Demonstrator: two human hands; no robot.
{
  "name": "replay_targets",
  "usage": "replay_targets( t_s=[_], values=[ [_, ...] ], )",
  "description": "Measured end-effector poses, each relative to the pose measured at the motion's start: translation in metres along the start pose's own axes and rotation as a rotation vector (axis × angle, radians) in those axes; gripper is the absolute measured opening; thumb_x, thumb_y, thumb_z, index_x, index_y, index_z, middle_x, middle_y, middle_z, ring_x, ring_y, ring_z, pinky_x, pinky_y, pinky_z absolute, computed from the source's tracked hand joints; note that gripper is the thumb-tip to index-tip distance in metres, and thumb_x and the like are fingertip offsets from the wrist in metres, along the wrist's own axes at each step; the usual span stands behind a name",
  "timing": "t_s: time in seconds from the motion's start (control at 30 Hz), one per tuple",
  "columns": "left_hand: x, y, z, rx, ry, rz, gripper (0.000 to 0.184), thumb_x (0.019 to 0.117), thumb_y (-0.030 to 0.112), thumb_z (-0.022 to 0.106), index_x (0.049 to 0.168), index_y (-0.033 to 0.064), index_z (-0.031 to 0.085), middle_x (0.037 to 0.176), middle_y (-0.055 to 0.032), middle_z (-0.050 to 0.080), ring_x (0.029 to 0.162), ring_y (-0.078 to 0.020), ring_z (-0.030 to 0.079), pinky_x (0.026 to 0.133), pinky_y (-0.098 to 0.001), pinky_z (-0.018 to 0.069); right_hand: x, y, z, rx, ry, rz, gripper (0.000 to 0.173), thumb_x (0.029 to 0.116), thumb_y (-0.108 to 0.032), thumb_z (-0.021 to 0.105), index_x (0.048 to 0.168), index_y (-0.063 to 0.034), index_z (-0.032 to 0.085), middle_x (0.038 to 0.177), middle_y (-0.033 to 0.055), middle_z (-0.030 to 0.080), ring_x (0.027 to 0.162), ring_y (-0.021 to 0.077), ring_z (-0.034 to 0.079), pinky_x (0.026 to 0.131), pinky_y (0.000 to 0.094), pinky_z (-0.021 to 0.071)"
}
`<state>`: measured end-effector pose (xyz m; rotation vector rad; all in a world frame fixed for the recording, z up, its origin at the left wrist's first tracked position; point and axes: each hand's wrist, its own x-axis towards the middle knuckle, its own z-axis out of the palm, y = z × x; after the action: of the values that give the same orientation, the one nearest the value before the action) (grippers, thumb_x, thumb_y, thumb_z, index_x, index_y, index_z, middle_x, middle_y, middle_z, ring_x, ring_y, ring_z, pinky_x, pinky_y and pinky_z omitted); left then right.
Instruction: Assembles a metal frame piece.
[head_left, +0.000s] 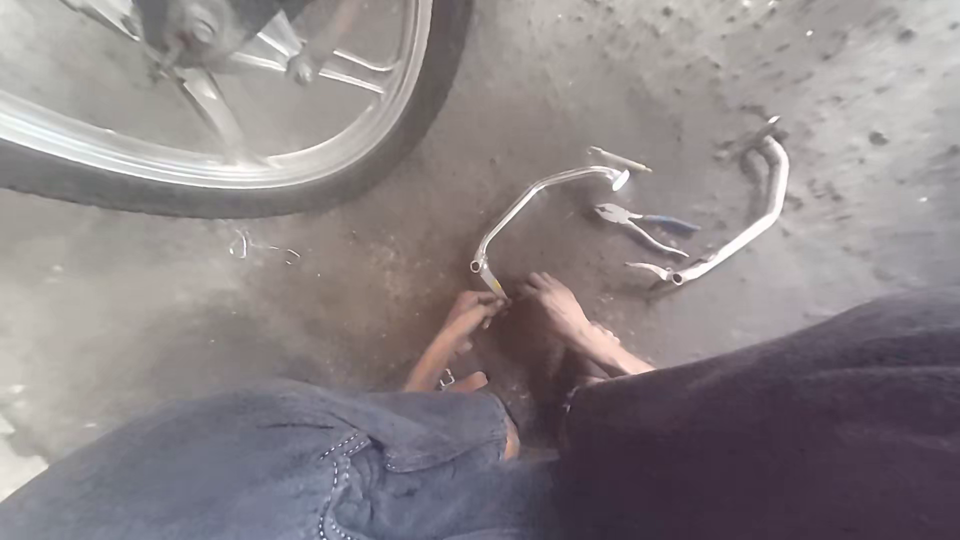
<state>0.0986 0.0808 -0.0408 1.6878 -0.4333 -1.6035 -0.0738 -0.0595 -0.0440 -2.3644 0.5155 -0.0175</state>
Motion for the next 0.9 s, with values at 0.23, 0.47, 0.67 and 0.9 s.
replay_targets(
  t_s=[0.23, 0.47, 0.67, 0.9],
  values=[
    [-0.002, 0.004, 0.001, 0.101, 0.026, -0.013, 0.021, 0.1029, 0.024, 0.063, 0.104, 0.0063, 0.073, 0.075, -0.0064, 0.064, 0.056, -0.0106, 0.050, 0.054, -0.0258, 0.0428, -0.015, -0.030, -0.003, 1.085, 0.131, 0.856, 0.016, 0.1027, -0.011, 0.061, 0.109, 0.0002, 0.070, 0.086, 0.0071, 0.070, 0.072, 0.0129, 0.066, 0.071, 0.0302, 0.0579],
    [-0.008, 0.003, 0.002, -0.011, 0.018, -0.018, 0.017, 0.1013, 0.022, 0.065, 0.111, 0.0079, 0.069, 0.089, -0.0056, 0.070, 0.059, -0.0093, 0.053, 0.054, -0.0240, 0.0447, -0.007, -0.035, 0.012, 1.368, 0.210, 0.937, 0.017, 0.1017, -0.008, 0.060, 0.113, 0.0022, 0.067, 0.092, 0.0113, 0.072, 0.078, 0.0169, 0.069, 0.074, 0.0322, 0.0604],
    [-0.012, -0.006, 0.000, -0.116, 0.003, 0.014, 0.016, 0.0997, 0.024, 0.066, 0.110, 0.0125, 0.068, 0.080, -0.0037, 0.065, 0.055, -0.0073, 0.049, 0.049, -0.0219, 0.0403, 0.001, -0.036, 0.010, 1.353, 0.186, 0.952, 0.016, 0.1021, -0.008, 0.060, 0.109, 0.0026, 0.069, 0.088, 0.0099, 0.072, 0.074, 0.0157, 0.068, 0.073, 0.0311, 0.0593],
    [-0.030, 0.040, 0.002, -0.138, 0.091, -0.090, 0.018, 0.1024, 0.014, 0.061, 0.114, 0.0014, 0.065, 0.086, -0.0053, 0.065, 0.057, -0.0068, 0.049, 0.052, -0.0218, 0.0426, 0.003, -0.041, 0.011, 1.441, 0.141, 0.942, 0.015, 0.1034, -0.010, 0.057, 0.108, -0.0011, 0.067, 0.086, 0.0042, 0.069, 0.074, 0.0106, 0.065, 0.073, 0.0268, 0.0574]
  ],
)
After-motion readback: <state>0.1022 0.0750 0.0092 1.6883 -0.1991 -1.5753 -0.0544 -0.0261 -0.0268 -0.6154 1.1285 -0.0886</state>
